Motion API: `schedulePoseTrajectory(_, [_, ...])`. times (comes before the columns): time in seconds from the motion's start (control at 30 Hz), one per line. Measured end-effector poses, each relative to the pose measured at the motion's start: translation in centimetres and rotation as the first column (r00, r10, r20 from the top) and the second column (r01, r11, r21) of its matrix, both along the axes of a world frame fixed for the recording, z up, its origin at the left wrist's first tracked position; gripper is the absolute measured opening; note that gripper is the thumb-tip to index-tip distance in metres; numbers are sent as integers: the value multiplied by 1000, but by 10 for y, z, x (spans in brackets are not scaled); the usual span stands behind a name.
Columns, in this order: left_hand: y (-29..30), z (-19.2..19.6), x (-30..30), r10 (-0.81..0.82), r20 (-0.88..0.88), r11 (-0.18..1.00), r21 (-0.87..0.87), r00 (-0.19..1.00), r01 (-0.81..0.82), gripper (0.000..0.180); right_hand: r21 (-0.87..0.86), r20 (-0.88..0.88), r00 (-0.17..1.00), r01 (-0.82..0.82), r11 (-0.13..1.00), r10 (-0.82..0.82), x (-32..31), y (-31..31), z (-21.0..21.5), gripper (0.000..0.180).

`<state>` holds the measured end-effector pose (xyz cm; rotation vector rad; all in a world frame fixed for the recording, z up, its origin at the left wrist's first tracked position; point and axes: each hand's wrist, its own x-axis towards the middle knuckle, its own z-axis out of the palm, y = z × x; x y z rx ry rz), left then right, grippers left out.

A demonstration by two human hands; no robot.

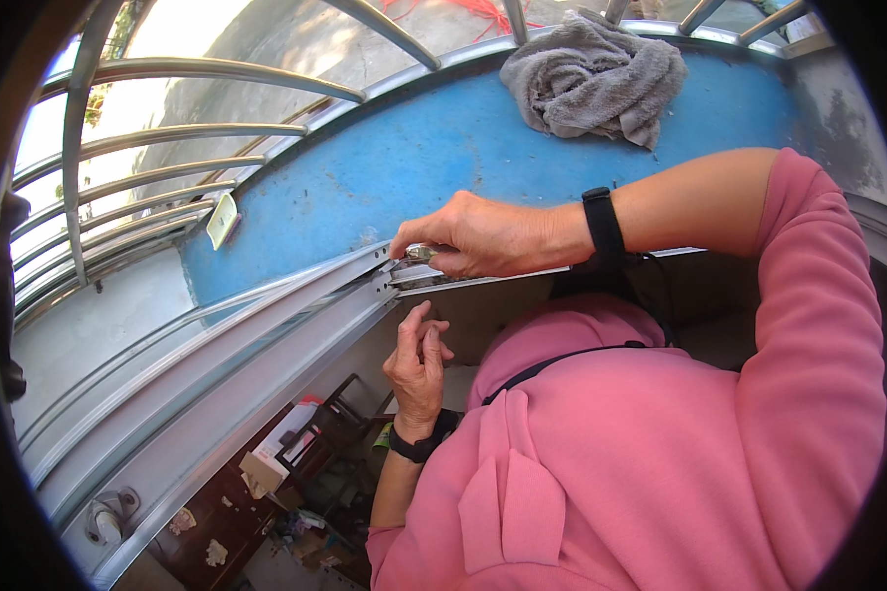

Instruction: The person uses a small metal tool to scrape and adjust the hinge mechanism of a window frame. They repeatedly scrape along the metal track and wipe the area with a cloth while working on the window hardware.

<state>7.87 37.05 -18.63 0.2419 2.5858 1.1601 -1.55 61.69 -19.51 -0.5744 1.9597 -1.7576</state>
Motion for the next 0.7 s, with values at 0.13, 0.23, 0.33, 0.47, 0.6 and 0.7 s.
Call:
schedulePoseTrajectory(0.13, [1, -6, -1, -4, 5, 1000, 21, 1000, 4, 26, -171, -166, 985, 20, 985, -49, -10, -25, -17, 40])
schedulePoseTrajectory(0.23, [1, -7, 1, -41, -2, 999, 15, 999, 41, 24, -88, -230, 973, -32, 996, 11, -16, -35, -27, 42])
schedulePoseTrajectory(0.33, [-1, -8, 4, -68, 22, 997, 38, 997, 67, 23, 39, -253, 959, -120, 992, 126, -17, -40, -33, 47])
schedulePoseTrajectory(0.47, [-6, -11, 6, -90, 25, 995, 35, 996, 89, 22, 12, -328, 939, -107, 994, 105, -20, -45, -33, 43])
schedulePoseTrajectory(0.6, [-15, -12, 7, -100, 26, 994, 40, 995, 99, 22, 34, -134, 987, -87, 996, 90, -22, -53, -29, 24])
schedulePoseTrajectory(0.7, [-21, -7, 9, -110, 33, 993, 33, 993, 109, 22, 13, 28, 999, -43, 999, 43, -22, -59, -28, 14])
